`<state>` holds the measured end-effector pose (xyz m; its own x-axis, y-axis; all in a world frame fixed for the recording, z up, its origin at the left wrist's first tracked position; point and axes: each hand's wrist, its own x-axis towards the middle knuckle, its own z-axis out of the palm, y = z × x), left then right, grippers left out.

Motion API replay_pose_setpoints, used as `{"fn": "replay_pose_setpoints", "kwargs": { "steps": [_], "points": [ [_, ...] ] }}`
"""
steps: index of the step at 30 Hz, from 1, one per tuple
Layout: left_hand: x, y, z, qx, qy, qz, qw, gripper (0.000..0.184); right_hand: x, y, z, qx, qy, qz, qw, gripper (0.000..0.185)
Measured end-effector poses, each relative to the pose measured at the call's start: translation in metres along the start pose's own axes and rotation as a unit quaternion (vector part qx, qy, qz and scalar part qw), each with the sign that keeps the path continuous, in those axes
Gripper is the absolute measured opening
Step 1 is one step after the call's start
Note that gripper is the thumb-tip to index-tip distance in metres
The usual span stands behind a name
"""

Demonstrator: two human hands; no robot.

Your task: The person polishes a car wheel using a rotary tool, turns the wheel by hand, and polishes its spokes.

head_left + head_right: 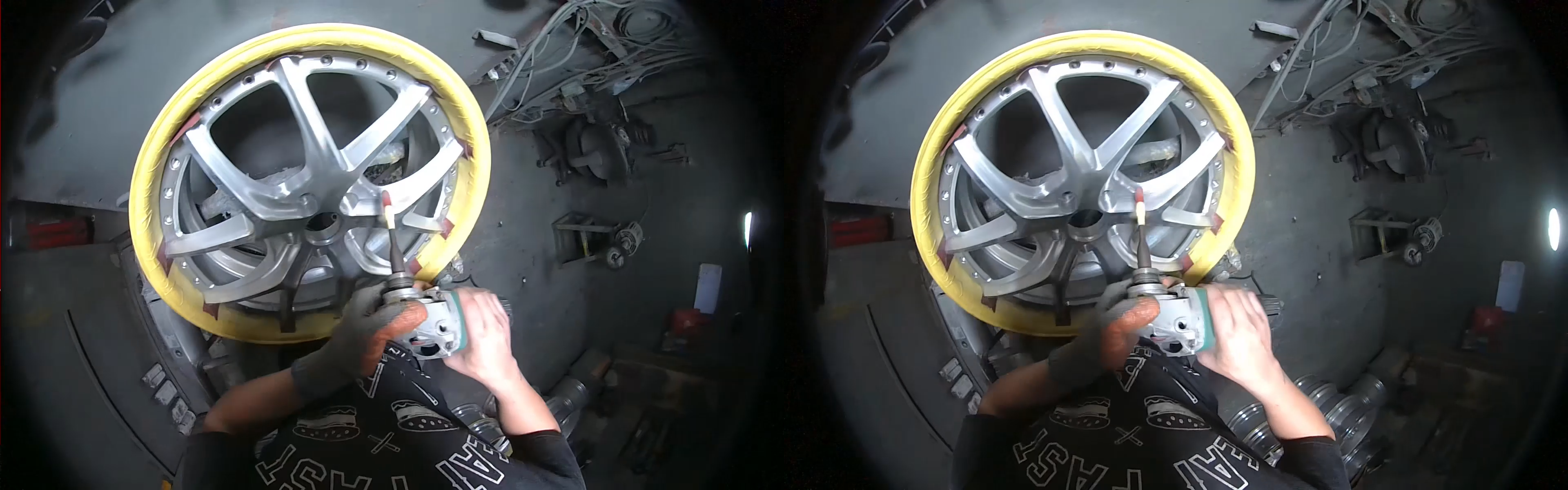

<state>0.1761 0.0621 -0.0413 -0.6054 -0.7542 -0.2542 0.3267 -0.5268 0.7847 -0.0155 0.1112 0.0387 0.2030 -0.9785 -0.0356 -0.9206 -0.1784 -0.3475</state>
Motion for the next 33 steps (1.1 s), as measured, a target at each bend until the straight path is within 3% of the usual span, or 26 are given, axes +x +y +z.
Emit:
{"fn": "replay_pose_setpoints", "kwargs": {
  "steps": [2, 4, 6, 9, 11, 14, 16, 17, 20, 21, 22, 28, 33],
  "points": [
    [0.018, 0.024, 0.028, -0.032, 0.028, 0.015, 0.999, 0.024, -0.001, 0.021, -0.007, 0.0, 0.056, -0.019, 0.998, 0.085],
    [0.036, 0.033, 0.048, -0.202, 0.004, -0.057, 0.978, 0.025, 0.0, 0.039, -0.02, -0.027, 0.093, -0.024, 0.995, 0.088],
    [0.053, 0.029, 0.063, -0.065, 0.01, 0.112, 0.992, 0.027, 0.006, 0.06, -0.028, -0.031, 0.131, -0.046, 0.99, 0.09],
    [0.083, 0.045, 0.077, 0.053, -0.04, 0.003, 0.998, 0.022, 0.017, 0.091, -0.04, -0.019, 0.13, -0.045, 0.99, 0.088],
    [0.095, 0.045, 0.088, 0.077, -0.024, 0.022, 0.997, 0.021, 0.026, 0.106, -0.047, -0.013, 0.102, -0.012, 0.995, 0.083],
    [0.118, 0.037, 0.094, 0.047, -0.017, 0.001, 0.999, 0.025, 0.037, 0.136, -0.049, -0.008, 0.098, -0.062, 0.993, 0.077],
    [0.123, 0.038, 0.101, -0.106, 0.001, -0.037, 0.994, 0.04, 0.042, 0.148, -0.049, -0.008, 0.093, -0.071, 0.993, 0.074],
    [0.123, 0.037, 0.1, -0.107, 0.006, -0.036, 0.994, 0.04, 0.044, 0.151, -0.05, -0.008, 0.094, -0.076, 0.993, 0.073],
    [0.119, 0.035, 0.095, 0.092, -0.038, 0.105, 0.99, 0.038, 0.044, 0.158, -0.055, -0.006, 0.078, -0.094, 0.993, 0.071],
    [0.12, 0.037, 0.094, -0.05, -0.062, -0.009, 0.997, 0.042, 0.042, 0.16, -0.056, -0.003, 0.064, -0.102, 0.993, 0.069],
    [0.12, 0.039, 0.094, -0.19, -0.084, -0.121, 0.971, 0.047, 0.04, 0.16, -0.056, -0.001, 0.064, -0.106, 0.992, 0.069],
    [0.098, 0.031, 0.111, -0.244, -0.032, -0.073, 0.967, 0.062, 0.033, 0.161, -0.05, 0.009, 0.084, -0.149, 0.985, 0.07],
    [0.093, 0.033, 0.111, -0.222, -0.041, -0.059, 0.972, 0.062, 0.032, 0.152, -0.055, 0.01, 0.094, -0.154, 0.984, 0.07]
  ]
}}
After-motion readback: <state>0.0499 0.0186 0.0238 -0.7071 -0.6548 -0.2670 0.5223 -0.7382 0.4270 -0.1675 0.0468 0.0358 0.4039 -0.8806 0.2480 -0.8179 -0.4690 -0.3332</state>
